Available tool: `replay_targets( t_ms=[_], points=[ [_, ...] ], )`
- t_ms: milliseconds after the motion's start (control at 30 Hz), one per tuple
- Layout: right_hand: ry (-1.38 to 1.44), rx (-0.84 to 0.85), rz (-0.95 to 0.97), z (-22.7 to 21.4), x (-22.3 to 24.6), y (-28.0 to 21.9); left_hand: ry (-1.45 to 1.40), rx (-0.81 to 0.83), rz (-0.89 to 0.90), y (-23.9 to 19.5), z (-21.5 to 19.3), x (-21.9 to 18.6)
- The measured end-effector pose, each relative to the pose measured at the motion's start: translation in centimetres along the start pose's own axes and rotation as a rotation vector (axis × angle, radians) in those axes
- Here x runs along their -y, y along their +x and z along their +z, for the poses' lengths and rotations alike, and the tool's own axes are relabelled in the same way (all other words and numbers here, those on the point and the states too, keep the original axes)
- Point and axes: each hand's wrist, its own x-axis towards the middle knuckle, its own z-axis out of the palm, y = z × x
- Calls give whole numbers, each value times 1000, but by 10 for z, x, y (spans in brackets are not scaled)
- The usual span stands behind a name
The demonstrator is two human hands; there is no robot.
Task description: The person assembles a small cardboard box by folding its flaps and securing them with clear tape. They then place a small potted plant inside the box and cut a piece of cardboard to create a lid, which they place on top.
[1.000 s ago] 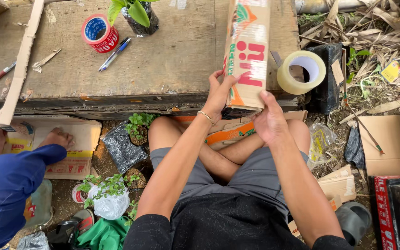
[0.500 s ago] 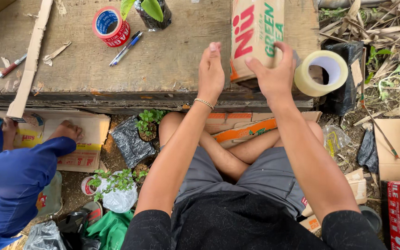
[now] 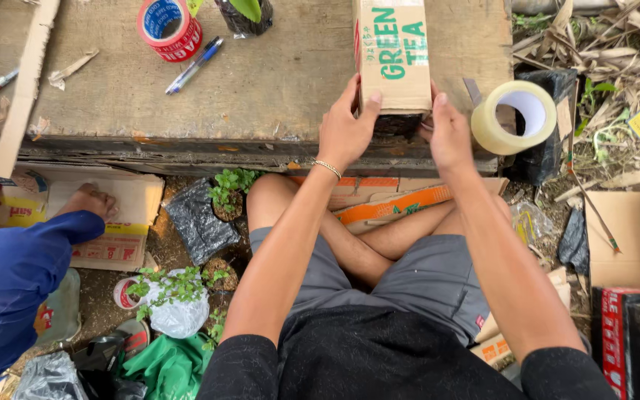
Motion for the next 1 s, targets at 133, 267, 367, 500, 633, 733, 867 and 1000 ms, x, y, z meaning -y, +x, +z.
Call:
replay_targets(
  t_ms=[133, 267, 367, 500, 633, 733, 867, 1000],
  points=[
    [71, -14, 109, -8, -27, -12, -147, -19, -32, -7, 0, 7],
    [-324, -125, 47, -8, -23, -22, -284, -19, 109, -14, 3, 35],
    [-215, -273, -165, 11, -28, -53, -711, -76, -29, -35, 12, 63],
    [-47, -473, -219, 46, -44, -92, -661, -243, -163, -80, 38, 86],
    [119, -386, 15, 63, -53, -96, -713, -144, -356, -97, 62, 90],
    [212, -387, 174, 68, -44, -89, -725, -150, -347, -90, 71, 79],
    [415, -371, 353, 73, -29, -80, -830, -153, -394, -78, 74, 68],
    [563, -337, 408, 78, -25, -75, -911, -161, -496, -73, 75, 65]
  ],
)
